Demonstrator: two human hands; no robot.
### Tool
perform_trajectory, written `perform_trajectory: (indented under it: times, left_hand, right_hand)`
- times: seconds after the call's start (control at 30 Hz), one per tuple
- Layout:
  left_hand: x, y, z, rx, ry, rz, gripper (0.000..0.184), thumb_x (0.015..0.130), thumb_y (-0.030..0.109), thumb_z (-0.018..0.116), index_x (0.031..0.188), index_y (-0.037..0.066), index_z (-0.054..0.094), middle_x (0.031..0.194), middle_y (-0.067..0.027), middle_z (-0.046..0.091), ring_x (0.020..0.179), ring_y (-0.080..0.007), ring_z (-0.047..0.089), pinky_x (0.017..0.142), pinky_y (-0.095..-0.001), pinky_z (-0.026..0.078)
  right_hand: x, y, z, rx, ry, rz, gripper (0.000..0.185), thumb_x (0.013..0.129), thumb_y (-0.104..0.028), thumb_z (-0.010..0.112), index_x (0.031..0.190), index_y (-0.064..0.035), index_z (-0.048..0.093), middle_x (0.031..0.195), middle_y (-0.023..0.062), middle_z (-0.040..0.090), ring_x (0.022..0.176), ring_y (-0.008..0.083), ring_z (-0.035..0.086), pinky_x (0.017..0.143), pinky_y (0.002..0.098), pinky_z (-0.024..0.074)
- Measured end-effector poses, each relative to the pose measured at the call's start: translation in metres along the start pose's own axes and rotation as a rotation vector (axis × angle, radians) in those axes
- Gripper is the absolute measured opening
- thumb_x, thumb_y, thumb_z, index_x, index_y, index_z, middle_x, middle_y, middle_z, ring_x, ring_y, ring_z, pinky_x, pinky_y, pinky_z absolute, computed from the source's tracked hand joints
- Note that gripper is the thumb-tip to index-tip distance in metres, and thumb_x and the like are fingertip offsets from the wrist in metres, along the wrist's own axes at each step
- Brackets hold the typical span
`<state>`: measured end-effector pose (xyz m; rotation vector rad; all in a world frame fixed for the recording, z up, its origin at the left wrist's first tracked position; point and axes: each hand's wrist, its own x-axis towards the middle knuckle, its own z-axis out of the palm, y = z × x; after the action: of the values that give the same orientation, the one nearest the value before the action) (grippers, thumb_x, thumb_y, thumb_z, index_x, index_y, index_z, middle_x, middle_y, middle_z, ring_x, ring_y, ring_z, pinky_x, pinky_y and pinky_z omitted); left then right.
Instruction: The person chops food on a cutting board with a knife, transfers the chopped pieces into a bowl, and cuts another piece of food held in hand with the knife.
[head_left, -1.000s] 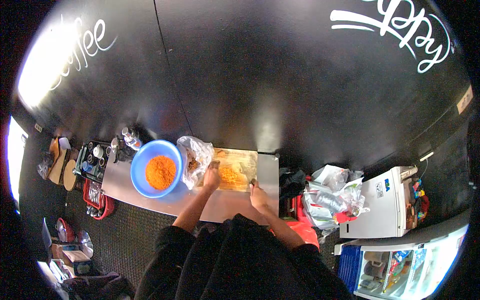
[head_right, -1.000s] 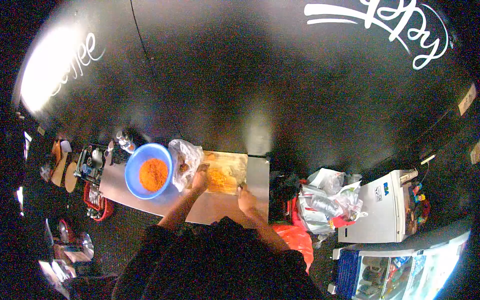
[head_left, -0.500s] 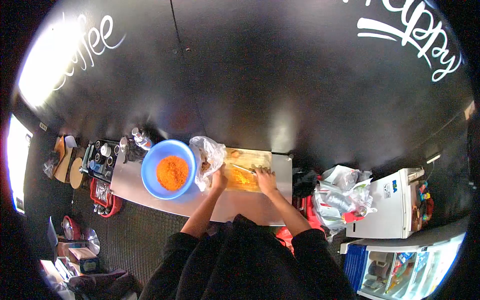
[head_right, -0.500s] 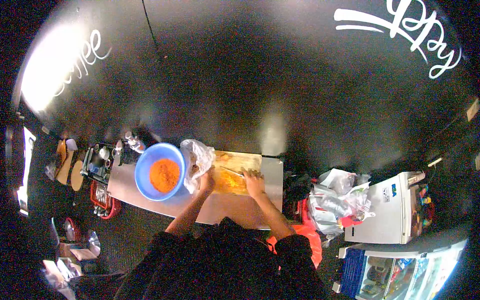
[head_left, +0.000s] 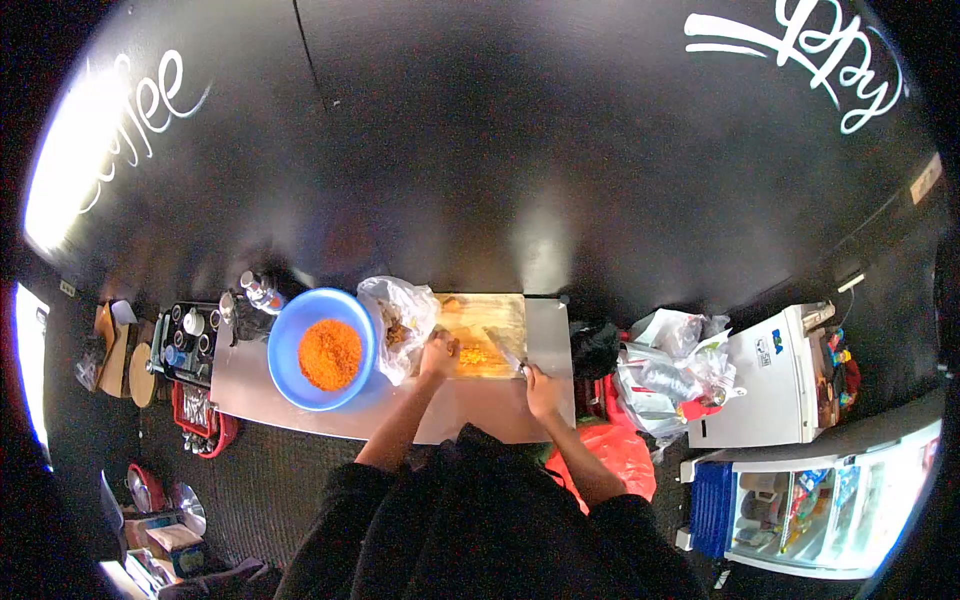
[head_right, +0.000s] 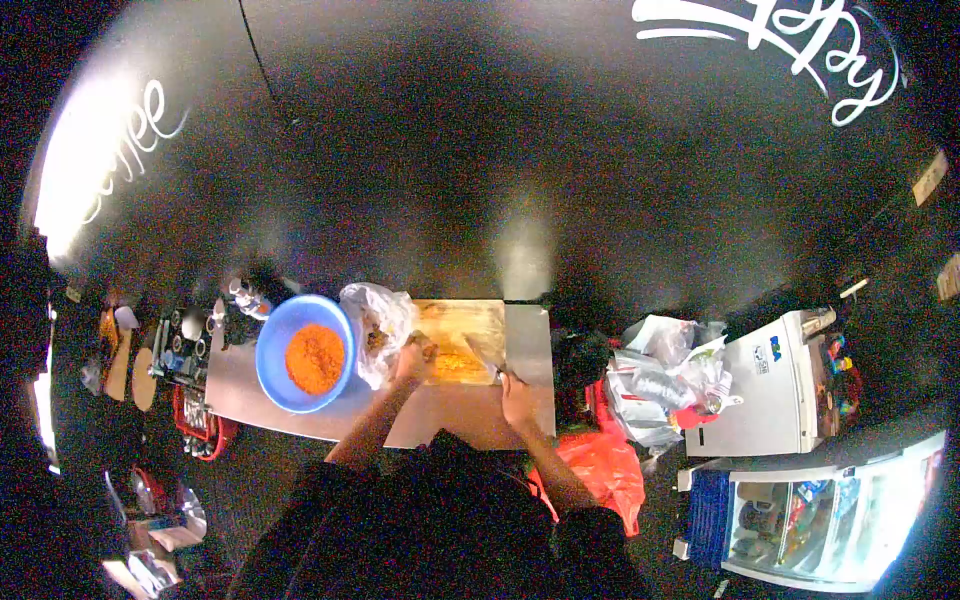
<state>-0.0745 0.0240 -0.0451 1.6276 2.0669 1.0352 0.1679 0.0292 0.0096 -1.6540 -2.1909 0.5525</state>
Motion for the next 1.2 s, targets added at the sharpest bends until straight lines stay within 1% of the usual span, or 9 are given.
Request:
perform_trajectory:
  times: [0.2,0.37,0.47,0.57,0.63,0.7,0.8,0.87,1.2]
  left_hand:
    - [-0.01,0.041,-0.014,0.057,-0.056,0.043,0.033,0.059,0.017,0.07,0.085,0.003,0.054,0.088,-0.0152,0.053,0.091,-0.0327,0.048,0.079,-0.0413,0.038]
    - [-0.015,0.035,-0.001,0.039,-0.236,0.013,0.054,0.05,0.017,0.075,0.099,0.003,0.055,0.107,-0.0152,0.05,0.103,-0.0306,0.044,0.09,-0.0371,0.035]
    - [-0.018,-0.013,0.042,-0.841,-0.191,-0.267,0.061,0.049,0.013,0.074,0.106,0.005,0.053,0.112,-0.0161,0.048,0.109,-0.0295,0.041,0.093,-0.0361,0.032]
    - [-0.018,0.003,0.029,-0.621,-0.097,-0.186,0.056,0.049,0.007,0.072,0.102,0.003,0.055,0.104,-0.0161,0.053,0.102,-0.0296,0.047,0.088,-0.0357,0.037]
    - [-0.016,0.039,0.0,-0.127,-0.035,0.0,0.043,0.05,-0.002,0.067,0.093,0.004,0.061,0.096,-0.0155,0.057,0.092,-0.0287,0.053,0.081,-0.0341,0.043]
    - [-0.016,0.033,0.002,-0.125,-0.011,0.047,0.038,0.051,-0.005,0.065,0.088,0.004,0.063,0.093,-0.0153,0.058,0.088,-0.0281,0.054,0.077,-0.0329,0.045]
    - [-0.017,0.042,-0.005,-0.189,0.006,0.037,0.035,0.052,-0.009,0.063,0.083,0.006,0.065,0.089,-0.0151,0.06,0.082,-0.0263,0.057,0.071,-0.0309,0.047]
    - [-0.016,0.051,-0.009,-0.256,0.006,-0.022,0.035,0.052,-0.009,0.062,0.083,0.007,0.065,0.087,-0.0151,0.06,0.08,-0.0251,0.058,0.069,-0.03,0.048]
    - [0.006,0.104,-0.045,-0.163,0.068,0.004,0.03,0.054,-0.007,0.066,0.082,0.004,0.065,0.083,-0.0151,0.062,0.072,-0.0237,0.061,0.063,-0.0284,0.049]
  right_hand:
    - [-0.023,0.021,0.063,-0.077,0.062,0.105,0.029,0.087,-0.028,0.035,0.084,-0.0041,0.051,0.061,0.0115,0.057,0.058,0.0327,0.055,0.054,0.0435,0.0428]
    - [-0.025,-0.002,0.082,-0.053,-0.2,0.169,0.023,0.087,-0.031,0.036,0.095,-0.0106,0.044,0.05,0.0064,0.048,0.043,0.0225,0.052,0.041,0.0349,0.0423]
    - [-0.019,0.009,0.131,0.247,-0.178,0.177,0.023,0.088,-0.032,0.035,0.097,-0.0117,0.042,0.05,0.0055,0.045,0.036,0.0176,0.046,0.033,0.0303,0.0379]
    - [-0.012,0.013,0.155,0.29,-0.283,0.223,0.026,0.089,-0.033,0.033,0.097,-0.0099,0.04,0.048,0.0041,0.041,0.03,0.0145,0.04,0.026,0.0274,0.0328]
    - [-0.01,-0.002,0.13,0.398,-0.4,0.241,0.028,0.089,-0.033,0.032,0.097,-0.0073,0.039,0.047,0.004,0.039,0.029,0.0148,0.039,0.024,0.0278,0.0322]
    - [-0.01,-0.007,0.123,0.526,-0.484,0.245,0.029,0.089,-0.032,0.032,0.097,-0.0054,0.039,0.045,0.0044,0.038,0.028,0.0156,0.04,0.024,0.0286,0.0328]
    - [-0.009,-0.003,0.132,0.488,-0.143,-0.053,0.031,0.09,-0.031,0.031,0.091,-0.0005,0.039,0.043,0.006,0.038,0.027,0.0177,0.041,0.022,0.0302,0.0328]
    - [-0.009,-0.031,0.07,0.675,-0.374,0.132,0.034,0.09,-0.03,0.03,0.084,0.0023,0.04,0.042,0.0077,0.038,0.026,0.0193,0.042,0.022,0.0311,0.0341]
    - [0.007,-0.059,-0.016,0.767,-0.42,0.08,0.033,0.09,-0.028,0.032,0.078,0.002,0.042,0.042,0.0064,0.038,0.027,0.0154,0.041,0.023,0.0286,0.0362]
